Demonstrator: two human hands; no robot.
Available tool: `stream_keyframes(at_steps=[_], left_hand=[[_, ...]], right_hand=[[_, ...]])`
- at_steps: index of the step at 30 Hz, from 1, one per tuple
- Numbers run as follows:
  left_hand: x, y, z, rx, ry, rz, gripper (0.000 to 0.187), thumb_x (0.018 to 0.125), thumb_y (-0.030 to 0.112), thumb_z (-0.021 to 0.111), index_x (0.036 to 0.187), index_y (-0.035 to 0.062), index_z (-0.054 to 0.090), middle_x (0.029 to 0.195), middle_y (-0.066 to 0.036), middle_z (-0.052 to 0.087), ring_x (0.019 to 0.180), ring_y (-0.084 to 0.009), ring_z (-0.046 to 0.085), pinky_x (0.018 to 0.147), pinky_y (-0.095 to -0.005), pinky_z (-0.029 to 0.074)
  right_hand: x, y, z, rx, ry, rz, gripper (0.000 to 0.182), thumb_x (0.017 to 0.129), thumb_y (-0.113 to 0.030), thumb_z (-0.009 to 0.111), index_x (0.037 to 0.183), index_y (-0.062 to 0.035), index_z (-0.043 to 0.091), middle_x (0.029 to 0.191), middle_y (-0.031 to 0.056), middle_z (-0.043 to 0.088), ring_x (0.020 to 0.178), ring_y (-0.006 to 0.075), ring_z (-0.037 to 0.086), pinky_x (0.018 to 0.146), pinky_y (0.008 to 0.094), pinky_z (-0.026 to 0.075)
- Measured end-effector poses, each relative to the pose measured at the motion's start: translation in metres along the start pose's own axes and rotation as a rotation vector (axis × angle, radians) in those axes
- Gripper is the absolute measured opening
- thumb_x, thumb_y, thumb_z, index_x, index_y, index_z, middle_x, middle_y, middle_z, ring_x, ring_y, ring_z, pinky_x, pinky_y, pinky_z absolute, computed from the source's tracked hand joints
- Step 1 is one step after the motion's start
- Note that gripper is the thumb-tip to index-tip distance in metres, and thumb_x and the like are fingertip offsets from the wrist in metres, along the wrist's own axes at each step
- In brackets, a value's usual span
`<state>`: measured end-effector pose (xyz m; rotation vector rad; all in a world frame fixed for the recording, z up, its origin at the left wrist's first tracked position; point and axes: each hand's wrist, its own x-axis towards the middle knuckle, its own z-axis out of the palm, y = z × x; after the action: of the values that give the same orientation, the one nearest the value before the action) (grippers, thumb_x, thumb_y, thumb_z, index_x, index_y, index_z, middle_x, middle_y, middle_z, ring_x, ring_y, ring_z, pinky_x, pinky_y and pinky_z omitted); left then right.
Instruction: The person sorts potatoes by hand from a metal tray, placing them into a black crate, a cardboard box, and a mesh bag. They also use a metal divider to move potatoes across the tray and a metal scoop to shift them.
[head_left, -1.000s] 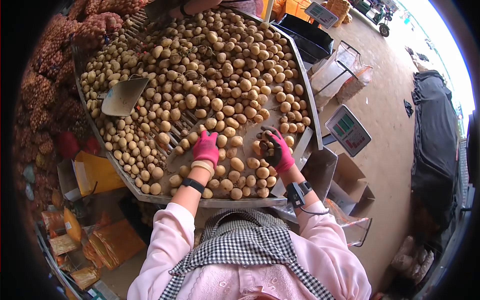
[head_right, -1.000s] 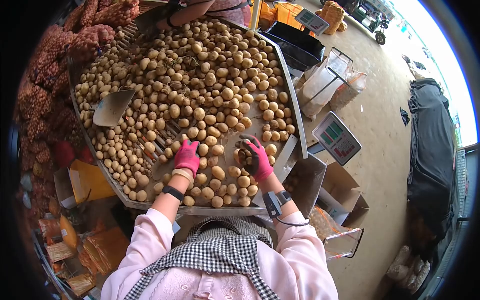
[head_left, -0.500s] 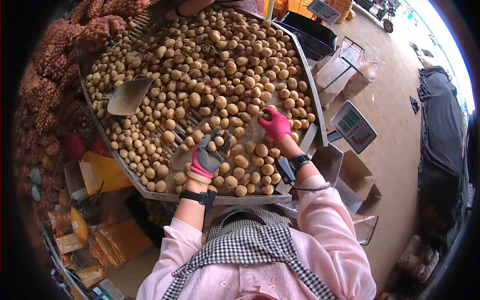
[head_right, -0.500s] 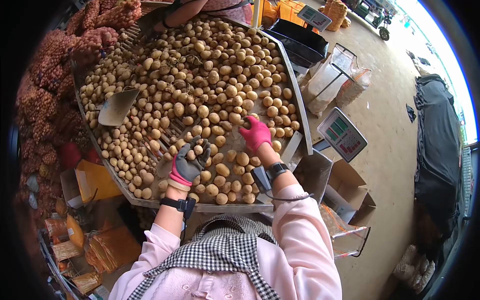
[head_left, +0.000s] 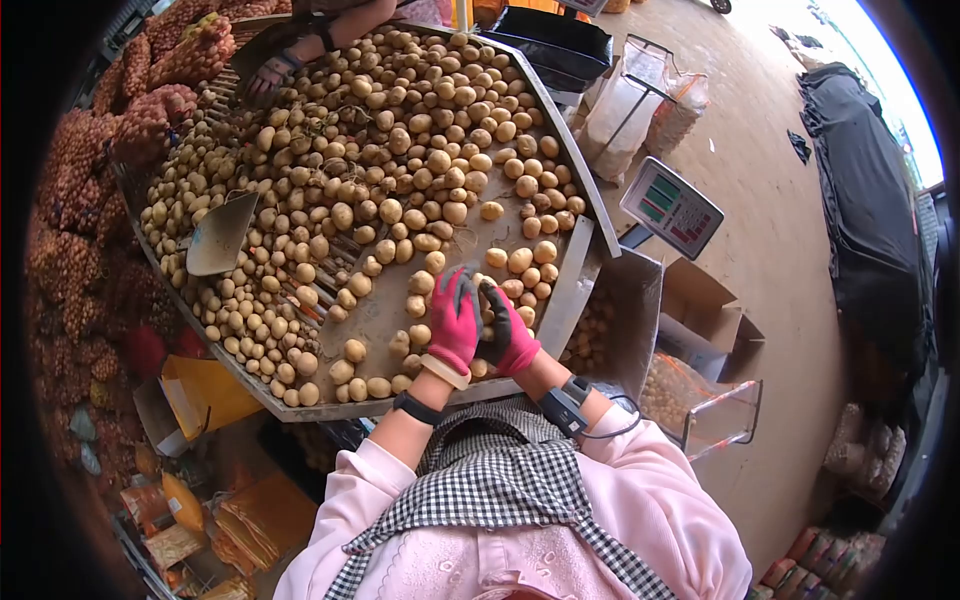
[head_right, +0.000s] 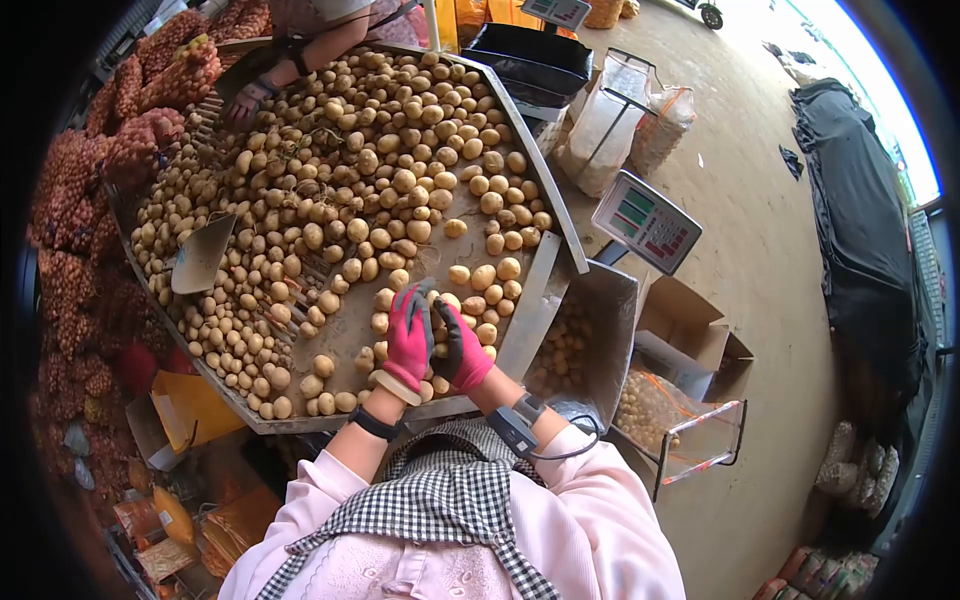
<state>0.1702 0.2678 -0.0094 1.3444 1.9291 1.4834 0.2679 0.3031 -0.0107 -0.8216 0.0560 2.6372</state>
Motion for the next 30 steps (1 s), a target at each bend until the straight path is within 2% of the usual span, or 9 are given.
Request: stream_keyframes(at_steps=[1, 4, 8, 11, 16, 23, 25, 27, 30], left_hand=[[0.003, 0.0, 0.001, -0.193, -0.08, -0.023, 0.027, 0.1, 0.013, 0.045, 0.12, 0.0015, 0.059, 0.117, -0.016, 0.06, 0.11, -0.0288, 0.059, 0.096, -0.0377, 0.046], [0.004, 0.009, 0.004, -0.257, -0.213, -0.055, 0.034, 0.104, 0.018, 0.037, 0.129, 0.004, 0.054, 0.123, -0.012, 0.06, 0.115, -0.0242, 0.058, 0.1, -0.034, 0.046], [0.013, 0.027, 0.02, -0.911, -0.219, -0.559, 0.039, 0.105, 0.03, 0.038, 0.131, 0.0051, 0.054, 0.123, -0.008, 0.057, 0.111, -0.0187, 0.058, 0.098, -0.0319, 0.048], [0.022, 0.022, 0.028, -1.137, -0.265, -0.712, 0.037, 0.104, 0.03, 0.041, 0.13, 0.0065, 0.054, 0.119, -0.007, 0.062, 0.106, -0.0188, 0.061, 0.095, -0.0356, 0.051], [0.035, -0.002, 0.005, -1.172, -0.42, -0.697, 0.034, 0.103, 0.028, 0.047, 0.13, 0.0089, 0.056, 0.12, -0.005, 0.065, 0.109, -0.0181, 0.062, 0.099, -0.0371, 0.048], [0.034, -0.071, -0.068, -0.82, -0.274, -0.582, 0.034, 0.102, 0.023, 0.05, 0.134, 0.0105, 0.054, 0.114, -0.003, 0.066, 0.107, -0.0138, 0.063, 0.097, -0.0337, 0.05], [0.03, -0.084, -0.082, -0.686, -0.234, -0.606, 0.033, 0.102, 0.022, 0.05, 0.133, 0.0098, 0.054, 0.116, -0.004, 0.064, 0.109, -0.0127, 0.061, 0.098, -0.0328, 0.048], [0.029, -0.089, -0.088, -0.588, -0.167, -0.619, 0.033, 0.102, 0.02, 0.05, 0.133, 0.0079, 0.054, 0.119, -0.005, 0.063, 0.111, -0.0132, 0.059, 0.1, -0.0325, 0.046], [0.028, -0.115, -0.1, -0.447, -0.092, -0.565, 0.034, 0.101, 0.014, 0.049, 0.133, 0.0036, 0.053, 0.125, -0.007, 0.059, 0.115, -0.0149, 0.056, 0.102, -0.0322, 0.043]], right_hand=[[-0.031, 0.004, 0.013, -0.78, 0.175, -0.495, 0.044, 0.094, -0.039, 0.063, 0.128, -0.0118, 0.054, 0.123, 0.0063, 0.059, 0.111, 0.0207, 0.058, 0.1, 0.038, 0.046], [-0.003, -0.009, -0.075, -1.389, -0.007, -1.087, 0.046, 0.093, -0.029, 0.065, 0.131, -0.0079, 0.051, 0.13, 0.0079, 0.054, 0.114, 0.0233, 0.058, 0.095, 0.0397, 0.05], [-0.032, -0.039, -0.062, 0.325, -0.444, -0.127, 0.046, 0.098, -0.045, 0.05, 0.129, -0.0106, 0.053, 0.116, 0.0079, 0.063, 0.099, 0.0191, 0.061, 0.054, 0.0226, 0.049], [-0.058, -0.048, -0.077, 0.01, -0.074, -0.47, 0.046, 0.096, -0.044, 0.055, 0.127, -0.0102, 0.054, 0.115, 0.008, 0.064, 0.1, 0.0196, 0.061, 0.056, 0.023, 0.05], [-0.138, -0.086, -0.14, 0.455, -0.574, -0.51, 0.046, 0.095, -0.04, 0.056, 0.128, -0.0073, 0.054, 0.127, 0.017, 0.057, 0.105, 0.0303, 0.06, 0.058, 0.0264, 0.052], [-0.353, -0.095, -0.282, 0.109, 0.398, -1.507, 0.032, 0.095, -0.033, 0.058, 0.113, -0.0071, 0.062, 0.094, 0.0078, 0.067, 0.072, 0.0148, 0.062, 0.051, 0.0239, 0.051], [-0.379, -0.104, -0.323, 0.25, 1.121, -1.707, 0.029, 0.095, -0.035, 0.058, 0.11, -0.0105, 0.063, 0.096, 0.0044, 0.065, 0.071, 0.0122, 0.059, 0.054, 0.0265, 0.053], [-0.392, -0.108, -0.387, 0.011, 1.471, -1.552, 0.037, 0.088, -0.049, 0.062, 0.112, -0.0208, 0.062, 0.094, 0.002, 0.064, 0.068, 0.0131, 0.056, 0.048, 0.0316, 0.051], [-0.415, -0.116, -0.489, 0.04, 1.699, -1.051, 0.048, 0.089, -0.049, 0.061, 0.129, -0.0235, 0.054, 0.112, 0.0054, 0.058, 0.1, 0.0221, 0.056, 0.073, 0.0421, 0.054]])
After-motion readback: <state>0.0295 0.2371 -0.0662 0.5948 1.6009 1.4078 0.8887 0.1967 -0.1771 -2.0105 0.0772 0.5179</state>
